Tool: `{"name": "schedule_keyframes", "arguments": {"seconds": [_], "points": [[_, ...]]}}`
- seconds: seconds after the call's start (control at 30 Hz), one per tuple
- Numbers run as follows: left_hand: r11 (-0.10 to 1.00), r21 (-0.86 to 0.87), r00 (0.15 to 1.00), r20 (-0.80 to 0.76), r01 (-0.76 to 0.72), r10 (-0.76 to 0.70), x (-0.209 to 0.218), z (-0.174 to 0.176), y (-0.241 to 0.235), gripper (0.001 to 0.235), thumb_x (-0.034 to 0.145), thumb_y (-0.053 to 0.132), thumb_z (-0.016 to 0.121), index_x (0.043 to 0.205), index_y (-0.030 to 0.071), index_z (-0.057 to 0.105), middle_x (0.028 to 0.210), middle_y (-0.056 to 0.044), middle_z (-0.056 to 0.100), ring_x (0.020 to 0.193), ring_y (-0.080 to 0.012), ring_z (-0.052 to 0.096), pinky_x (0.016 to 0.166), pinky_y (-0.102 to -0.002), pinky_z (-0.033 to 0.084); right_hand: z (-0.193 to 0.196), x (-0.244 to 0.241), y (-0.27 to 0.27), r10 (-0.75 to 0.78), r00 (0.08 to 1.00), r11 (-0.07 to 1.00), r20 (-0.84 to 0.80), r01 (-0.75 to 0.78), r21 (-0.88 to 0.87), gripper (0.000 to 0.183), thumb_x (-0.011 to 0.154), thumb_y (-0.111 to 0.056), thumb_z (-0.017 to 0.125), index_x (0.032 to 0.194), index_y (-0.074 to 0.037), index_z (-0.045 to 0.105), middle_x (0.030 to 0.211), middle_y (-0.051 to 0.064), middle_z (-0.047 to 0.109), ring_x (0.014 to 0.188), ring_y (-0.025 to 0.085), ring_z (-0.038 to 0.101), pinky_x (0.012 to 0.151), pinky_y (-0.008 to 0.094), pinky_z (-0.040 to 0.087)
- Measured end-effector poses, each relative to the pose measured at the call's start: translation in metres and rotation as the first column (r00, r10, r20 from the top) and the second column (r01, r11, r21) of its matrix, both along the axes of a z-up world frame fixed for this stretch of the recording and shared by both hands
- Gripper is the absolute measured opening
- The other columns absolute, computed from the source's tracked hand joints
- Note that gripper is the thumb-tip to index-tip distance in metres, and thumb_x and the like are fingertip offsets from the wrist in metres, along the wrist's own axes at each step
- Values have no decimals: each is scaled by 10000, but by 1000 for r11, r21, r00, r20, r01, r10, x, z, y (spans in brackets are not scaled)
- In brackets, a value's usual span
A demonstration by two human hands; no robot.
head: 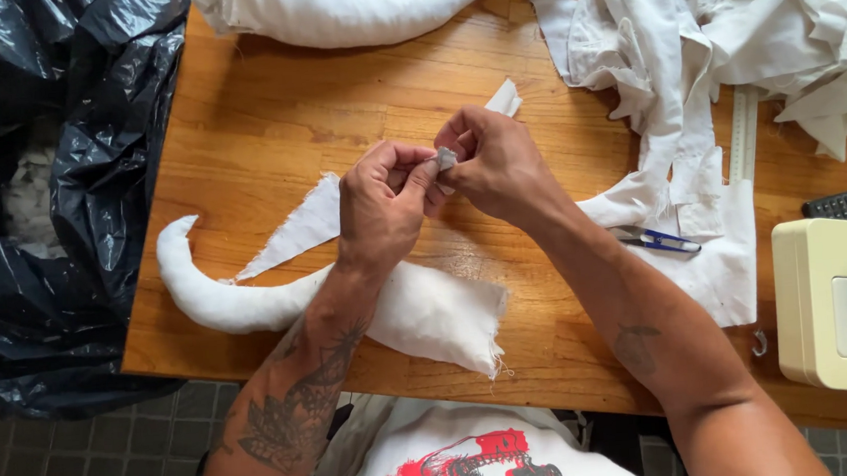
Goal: The person is stuffing small pieces of white fabric with white filling material by hand. They repeatedly pick up small fabric pieces, insert the filling, and shape them into small stuffed forms on a wooden table.
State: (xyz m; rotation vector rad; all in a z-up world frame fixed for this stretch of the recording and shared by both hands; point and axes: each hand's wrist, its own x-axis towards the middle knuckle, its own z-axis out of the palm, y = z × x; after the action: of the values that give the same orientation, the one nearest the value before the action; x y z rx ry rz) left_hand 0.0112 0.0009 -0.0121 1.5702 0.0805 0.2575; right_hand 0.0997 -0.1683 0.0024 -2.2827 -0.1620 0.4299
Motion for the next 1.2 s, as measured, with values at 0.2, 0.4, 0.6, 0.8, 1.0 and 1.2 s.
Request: {"name": "schedule_keyframes", "arguments": {"seconds": [0.2, 0.4, 0.6, 0.8, 1.0, 1.2], "points": [[998, -69, 1000, 8, 11, -10, 3, -11, -3, 76, 1110, 63, 790, 1140, 2, 823, 676, -130, 803, 544, -160, 797, 530, -250, 653, 25, -18, 4, 29, 981, 993, 192, -6, -122, 198, 825, -198, 895, 1013, -250, 862, 736, 0, 771, 821, 283, 817, 839, 439, 618], [976, -215, 999, -34, -40, 34, 11, -32, -3, 136, 1094, 39, 801, 1195, -51, 819, 792, -164, 811, 626, -181, 825, 585, -284, 698, 32, -35, -11, 161, 937, 915, 311, -259, 308, 547, 926, 83, 796, 1429, -132, 774, 978, 70, 643, 689, 203, 800, 696, 386, 693], [961, -268, 998, -23, -69, 66, 12, -31, -4, 138, 1078, 37, 831, 1184, -51, 850, 866, -162, 840, 747, -176, 847, 631, -277, 708, 42, -52, -13, 144, 793, 849, 592, -406, 338, 311, 984, 60, 884, 1261, -80, 894, 1120, 123, 723, 802, 218, 823, 690, 296, 672], [972, -227, 998, -10, -60, 60, 2, -10, -3, 156, 1060, 112, 897, 1186, 22, 875, 918, -73, 849, 857, -65, 773, 759, -248, 689, 25, -41, -18, 95, 726, 902, 681, -353, 250, 165, 973, 55, 944, 1086, -65, 928, 991, 88, 818, 745, 179, 786, 620, 273, 629], [989, -130, 997, 47, 72, -66, -8, 6, 0, 121, 1072, 111, 873, 1172, 49, 847, 973, -61, 791, 1017, -143, 831, 946, -374, 710, 15, -27, -21, 49, 891, 895, 450, -240, 377, 382, 926, 52, 904, 1273, -105, 872, 1028, 95, 786, 770, 173, 779, 637, 327, 627], [970, 239, 977, 187, 53, -99, -3, -3, 4, 39, 1073, 157, 898, 1082, 136, 867, 944, -43, 805, 1007, -197, 843, 985, -397, 681, 8, -33, -15, 110, 654, 990, 749, -138, -24, 327, 867, -34, 917, 1151, -132, 787, 922, 93, 681, 725, 376, 780, 639, 525, 617]]}}
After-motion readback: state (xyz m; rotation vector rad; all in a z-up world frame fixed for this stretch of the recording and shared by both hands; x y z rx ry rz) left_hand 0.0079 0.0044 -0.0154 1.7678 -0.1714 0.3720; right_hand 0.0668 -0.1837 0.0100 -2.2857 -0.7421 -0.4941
